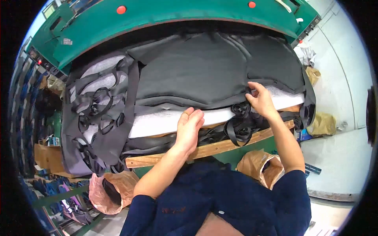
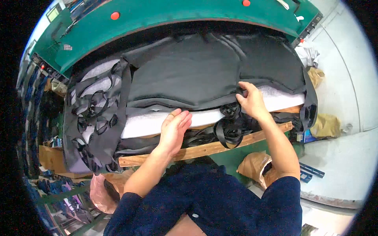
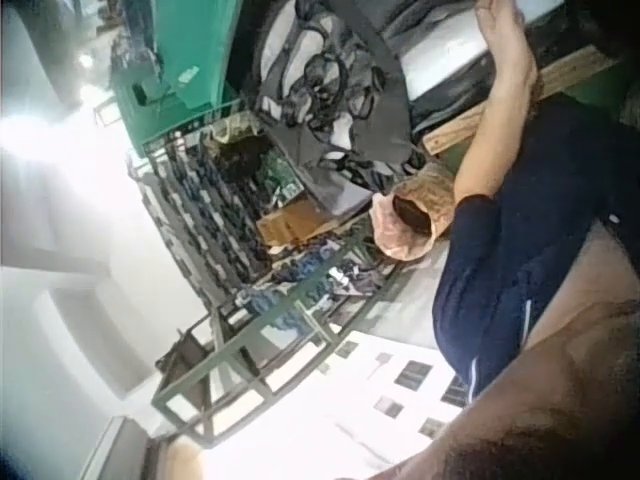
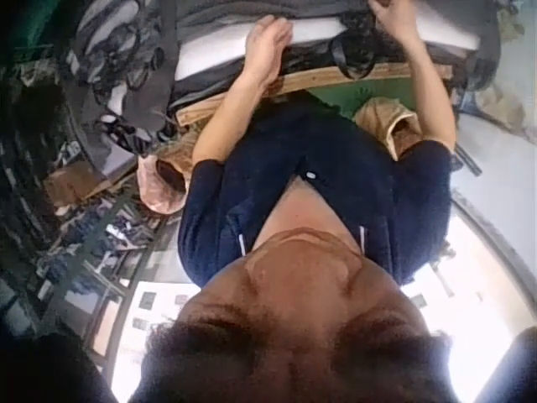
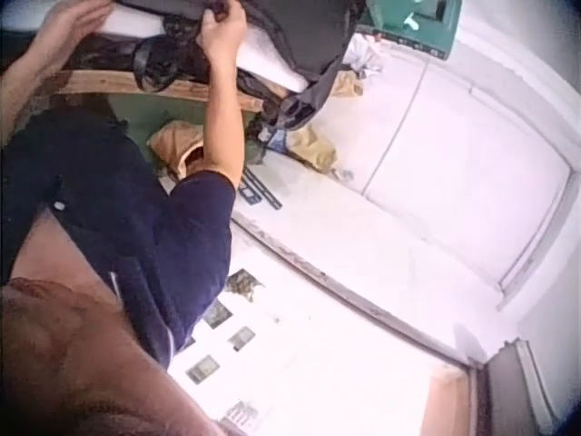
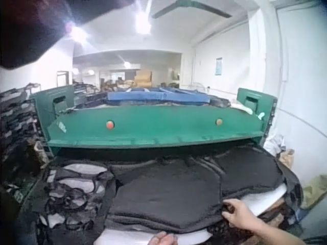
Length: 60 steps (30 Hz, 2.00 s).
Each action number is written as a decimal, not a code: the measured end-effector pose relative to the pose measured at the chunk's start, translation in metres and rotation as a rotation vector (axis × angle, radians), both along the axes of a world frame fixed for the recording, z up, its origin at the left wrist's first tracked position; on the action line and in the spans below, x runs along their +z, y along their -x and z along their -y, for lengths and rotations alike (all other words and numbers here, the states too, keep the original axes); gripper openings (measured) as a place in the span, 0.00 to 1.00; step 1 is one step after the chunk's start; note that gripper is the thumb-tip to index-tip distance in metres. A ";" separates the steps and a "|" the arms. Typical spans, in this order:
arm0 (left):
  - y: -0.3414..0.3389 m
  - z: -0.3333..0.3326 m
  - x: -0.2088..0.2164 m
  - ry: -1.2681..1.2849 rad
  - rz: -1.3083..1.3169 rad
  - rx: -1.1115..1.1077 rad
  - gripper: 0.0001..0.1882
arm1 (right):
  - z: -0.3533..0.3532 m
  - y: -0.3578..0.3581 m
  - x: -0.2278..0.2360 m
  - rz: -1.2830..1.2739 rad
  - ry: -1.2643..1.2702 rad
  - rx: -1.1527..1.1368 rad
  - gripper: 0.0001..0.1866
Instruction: Operating an industrial hydraulic die-cutting machine to cut shapes from fabric and sorting the cut components into bags.
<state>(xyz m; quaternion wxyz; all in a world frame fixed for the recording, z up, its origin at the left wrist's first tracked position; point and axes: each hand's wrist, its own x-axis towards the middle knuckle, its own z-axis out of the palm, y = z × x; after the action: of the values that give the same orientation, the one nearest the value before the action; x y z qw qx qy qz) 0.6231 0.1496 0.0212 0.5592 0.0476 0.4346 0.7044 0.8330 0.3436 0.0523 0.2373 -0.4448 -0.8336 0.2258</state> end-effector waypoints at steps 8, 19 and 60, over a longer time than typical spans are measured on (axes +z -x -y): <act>-0.035 -0.010 0.000 -0.034 0.015 0.246 0.37 | -0.025 -0.021 -0.010 -0.215 0.047 0.114 0.23; -0.100 -0.063 0.016 -0.026 -0.027 0.624 0.36 | -0.069 -0.023 0.011 -0.320 0.212 0.625 0.22; -0.019 -0.081 0.006 -0.277 0.419 0.417 0.22 | -0.094 0.149 0.056 0.434 0.130 0.859 0.19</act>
<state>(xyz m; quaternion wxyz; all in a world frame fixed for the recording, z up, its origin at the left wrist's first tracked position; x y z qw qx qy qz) 0.6424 0.2306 0.0269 0.4682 -0.1129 0.2106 0.8507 0.6836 0.4371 0.1084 -0.0853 -0.1111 -0.9562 0.2570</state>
